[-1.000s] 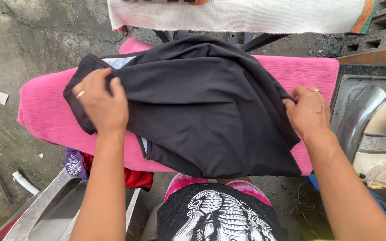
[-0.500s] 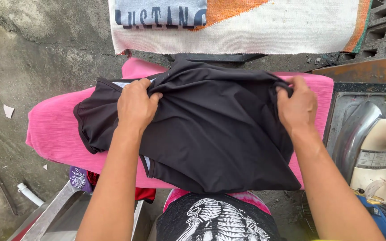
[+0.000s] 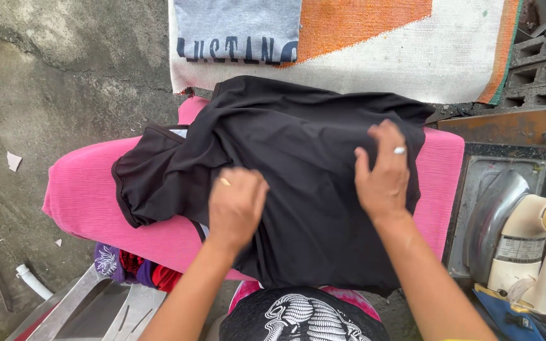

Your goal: Ironing a black shirt on an ironing board.

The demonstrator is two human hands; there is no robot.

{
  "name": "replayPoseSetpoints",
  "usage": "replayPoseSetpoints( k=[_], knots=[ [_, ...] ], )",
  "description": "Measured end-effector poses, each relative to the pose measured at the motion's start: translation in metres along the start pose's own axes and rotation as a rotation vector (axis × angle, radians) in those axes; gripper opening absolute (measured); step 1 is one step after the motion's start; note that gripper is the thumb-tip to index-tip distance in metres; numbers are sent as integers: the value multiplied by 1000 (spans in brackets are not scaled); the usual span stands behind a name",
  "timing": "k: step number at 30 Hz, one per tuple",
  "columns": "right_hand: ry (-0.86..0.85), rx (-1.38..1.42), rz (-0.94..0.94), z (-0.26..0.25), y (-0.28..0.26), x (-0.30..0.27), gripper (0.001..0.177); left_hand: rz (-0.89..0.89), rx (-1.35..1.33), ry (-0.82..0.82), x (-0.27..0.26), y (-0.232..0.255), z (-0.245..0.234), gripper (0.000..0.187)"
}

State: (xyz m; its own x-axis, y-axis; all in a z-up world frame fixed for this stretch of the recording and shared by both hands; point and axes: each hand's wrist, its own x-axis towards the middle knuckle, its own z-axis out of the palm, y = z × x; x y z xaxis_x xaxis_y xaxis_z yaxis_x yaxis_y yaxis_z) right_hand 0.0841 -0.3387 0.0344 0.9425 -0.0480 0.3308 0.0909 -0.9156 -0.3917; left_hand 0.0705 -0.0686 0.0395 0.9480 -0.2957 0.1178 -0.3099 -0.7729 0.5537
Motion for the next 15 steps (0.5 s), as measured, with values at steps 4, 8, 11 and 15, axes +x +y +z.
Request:
replayPoseSetpoints(
  k=[4, 8, 11, 15],
  knots=[
    [-212, 256, 136, -18, -41, -50, 14, 31, -55, -290, -72, 10, 1, 25],
    [-480, 383, -15, -26, -59, -102, 13, 60, -126, -274, -113, 8, -14, 44],
    [-562, 387, 1, -31, -67, -122, 14, 46, -109, -258, -134, -2, -20, 57],
    [-574, 345, -25, -39, -72, -140, 29, 52, -18, -278, -157, -24, -25, 66]
  ],
)
